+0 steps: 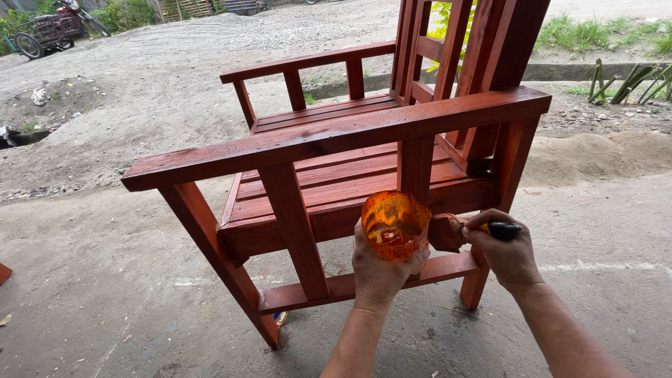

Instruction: The person applies reddish-brown paint to a wooden chair using a brush. They hold a small container of paint in one hand and repeatedly dip the brush to coat the chair's legs, armrests, and seat slats. The camera angle shifts slightly as the person moves around the chair to reach different surfaces.

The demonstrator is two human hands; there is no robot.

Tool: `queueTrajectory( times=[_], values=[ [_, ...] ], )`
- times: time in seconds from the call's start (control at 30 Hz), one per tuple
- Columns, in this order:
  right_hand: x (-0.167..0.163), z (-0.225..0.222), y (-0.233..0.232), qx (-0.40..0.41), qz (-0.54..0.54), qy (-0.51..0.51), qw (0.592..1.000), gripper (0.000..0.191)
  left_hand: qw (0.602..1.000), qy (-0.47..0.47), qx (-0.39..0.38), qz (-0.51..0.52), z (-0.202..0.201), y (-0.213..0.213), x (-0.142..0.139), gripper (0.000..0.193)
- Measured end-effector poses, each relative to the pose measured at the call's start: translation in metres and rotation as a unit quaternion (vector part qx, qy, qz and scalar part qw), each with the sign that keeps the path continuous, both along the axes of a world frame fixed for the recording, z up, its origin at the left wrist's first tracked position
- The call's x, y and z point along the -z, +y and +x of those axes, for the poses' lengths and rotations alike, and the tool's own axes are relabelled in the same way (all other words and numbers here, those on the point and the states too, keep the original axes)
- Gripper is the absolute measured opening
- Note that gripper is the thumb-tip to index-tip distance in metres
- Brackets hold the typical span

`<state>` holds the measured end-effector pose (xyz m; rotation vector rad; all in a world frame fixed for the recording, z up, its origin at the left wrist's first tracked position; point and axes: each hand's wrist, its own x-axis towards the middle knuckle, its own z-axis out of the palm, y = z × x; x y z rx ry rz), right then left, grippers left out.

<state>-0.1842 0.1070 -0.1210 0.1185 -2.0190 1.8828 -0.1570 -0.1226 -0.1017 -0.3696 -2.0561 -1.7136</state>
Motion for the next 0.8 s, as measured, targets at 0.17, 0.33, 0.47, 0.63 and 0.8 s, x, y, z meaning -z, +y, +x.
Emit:
queueTrajectory(
  times=[0.17, 0.33, 0.47, 0.63, 0.8],
  values=[
    [-0.047, -0.009, 0.008, -0.053, -0.032, 0.107, 0.992, 0.009, 1.0, -0.028, -0.009, 0.002, -0.007, -0.001, 0.002, 0.092],
    [-0.068, -0.013, 0.016, -0.053, -0.173, 0.191, 0.965, 0.016, 1.0, -0.003, -0.007, 0.014, -0.017, 0.002, 0.005, 0.09],
    [-0.046, -0.008, 0.008, -0.06, -0.235, 0.161, 0.957, 0.018, 0.999, 0.007, 0.008, 0.034, -0.021, 0.002, 0.007, 0.087],
    [-0.031, 0.002, -0.007, -0.059, -0.243, 0.104, 0.963, 0.017, 0.999, 0.02, 0.008, 0.04, -0.024, 0.001, 0.009, 0.088],
    [-0.075, -0.007, -0.005, -0.05, -0.239, 0.205, 0.948, 0.019, 0.994, 0.053, -0.082, -0.05, -0.025, -0.003, 0.013, 0.097]
  ],
)
